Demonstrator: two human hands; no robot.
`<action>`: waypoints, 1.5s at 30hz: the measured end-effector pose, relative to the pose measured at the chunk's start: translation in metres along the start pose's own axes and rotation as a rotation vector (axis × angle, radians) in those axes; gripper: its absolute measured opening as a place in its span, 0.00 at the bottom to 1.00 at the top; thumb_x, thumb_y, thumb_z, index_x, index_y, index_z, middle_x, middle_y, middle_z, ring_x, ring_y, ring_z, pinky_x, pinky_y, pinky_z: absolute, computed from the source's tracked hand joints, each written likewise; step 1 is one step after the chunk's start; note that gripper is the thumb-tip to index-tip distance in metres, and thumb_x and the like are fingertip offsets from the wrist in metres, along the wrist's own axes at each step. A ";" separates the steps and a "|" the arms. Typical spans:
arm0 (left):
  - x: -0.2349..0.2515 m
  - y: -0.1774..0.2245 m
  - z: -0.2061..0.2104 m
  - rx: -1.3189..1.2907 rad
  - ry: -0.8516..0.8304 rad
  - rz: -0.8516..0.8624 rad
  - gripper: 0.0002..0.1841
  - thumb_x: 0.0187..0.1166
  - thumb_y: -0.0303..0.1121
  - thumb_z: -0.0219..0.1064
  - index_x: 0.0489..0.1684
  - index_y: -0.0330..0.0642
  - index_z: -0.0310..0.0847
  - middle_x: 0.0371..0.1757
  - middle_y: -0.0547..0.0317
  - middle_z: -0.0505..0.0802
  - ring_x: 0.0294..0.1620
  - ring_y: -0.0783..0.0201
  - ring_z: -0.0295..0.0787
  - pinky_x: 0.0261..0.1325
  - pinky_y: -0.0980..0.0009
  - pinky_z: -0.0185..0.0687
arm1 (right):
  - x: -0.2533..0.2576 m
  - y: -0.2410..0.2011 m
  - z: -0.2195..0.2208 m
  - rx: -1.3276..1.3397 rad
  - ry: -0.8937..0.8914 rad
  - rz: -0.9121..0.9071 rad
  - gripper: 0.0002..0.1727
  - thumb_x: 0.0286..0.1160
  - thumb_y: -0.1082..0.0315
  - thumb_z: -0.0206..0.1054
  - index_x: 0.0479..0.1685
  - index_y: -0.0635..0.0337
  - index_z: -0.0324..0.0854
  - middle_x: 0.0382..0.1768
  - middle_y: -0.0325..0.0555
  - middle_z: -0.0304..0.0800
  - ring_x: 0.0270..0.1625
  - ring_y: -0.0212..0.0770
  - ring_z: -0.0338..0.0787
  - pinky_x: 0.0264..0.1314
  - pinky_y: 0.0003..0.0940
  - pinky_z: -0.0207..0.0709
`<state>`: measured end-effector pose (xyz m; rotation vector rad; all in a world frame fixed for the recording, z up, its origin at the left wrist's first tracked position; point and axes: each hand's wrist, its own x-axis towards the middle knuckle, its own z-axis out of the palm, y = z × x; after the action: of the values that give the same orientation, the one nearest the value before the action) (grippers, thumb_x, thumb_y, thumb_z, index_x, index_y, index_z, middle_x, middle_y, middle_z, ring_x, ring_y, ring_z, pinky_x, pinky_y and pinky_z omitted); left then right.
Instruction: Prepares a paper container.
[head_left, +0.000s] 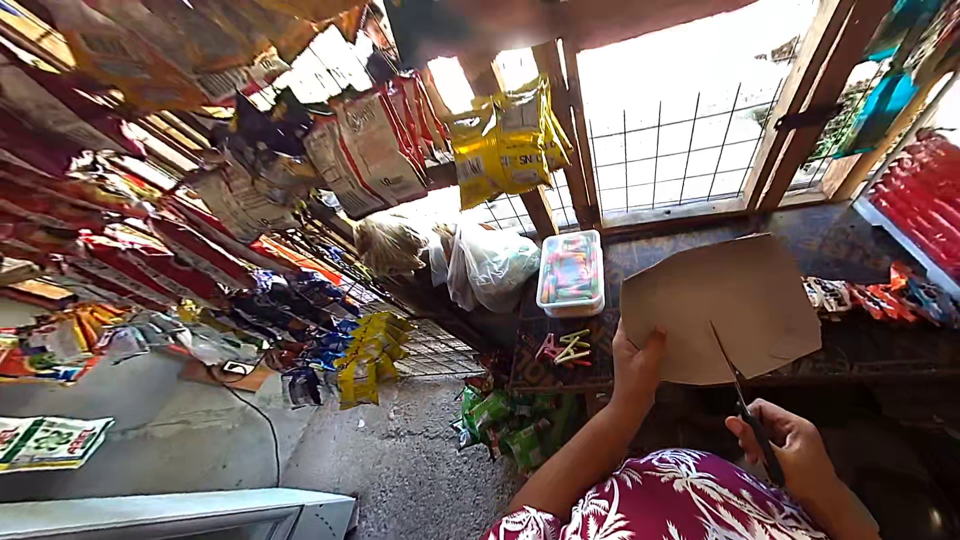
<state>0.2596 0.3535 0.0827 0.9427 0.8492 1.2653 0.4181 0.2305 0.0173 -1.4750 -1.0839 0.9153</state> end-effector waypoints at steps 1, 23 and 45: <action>-0.001 0.000 0.001 -0.001 0.002 -0.001 0.18 0.81 0.19 0.56 0.67 0.25 0.65 0.45 0.54 0.91 0.44 0.68 0.93 0.54 0.68 0.91 | 0.000 0.000 0.000 -0.003 -0.001 -0.002 0.21 0.62 0.40 0.76 0.25 0.45 0.81 0.13 0.20 0.80 0.14 0.18 0.79 0.16 0.15 0.74; -0.006 -0.005 -0.012 0.156 -0.096 -0.024 0.25 0.83 0.33 0.63 0.78 0.44 0.63 0.57 0.60 0.90 0.53 0.68 0.91 0.58 0.63 0.90 | 0.006 -0.003 -0.013 -0.040 -0.071 0.052 0.20 0.68 0.44 0.76 0.28 0.49 0.81 0.18 0.23 0.83 0.20 0.20 0.83 0.24 0.18 0.79; 0.107 0.075 -0.008 1.053 -1.113 0.536 0.29 0.71 0.15 0.67 0.77 0.35 0.76 0.68 0.43 0.87 0.70 0.53 0.84 0.76 0.58 0.77 | -0.012 0.003 -0.032 -0.101 -0.149 0.025 0.21 0.66 0.42 0.77 0.28 0.50 0.81 0.18 0.22 0.81 0.19 0.17 0.81 0.22 0.15 0.76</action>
<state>0.2364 0.4647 0.1479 2.5085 0.2806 0.4026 0.4451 0.2095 0.0196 -1.5248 -1.2380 1.0140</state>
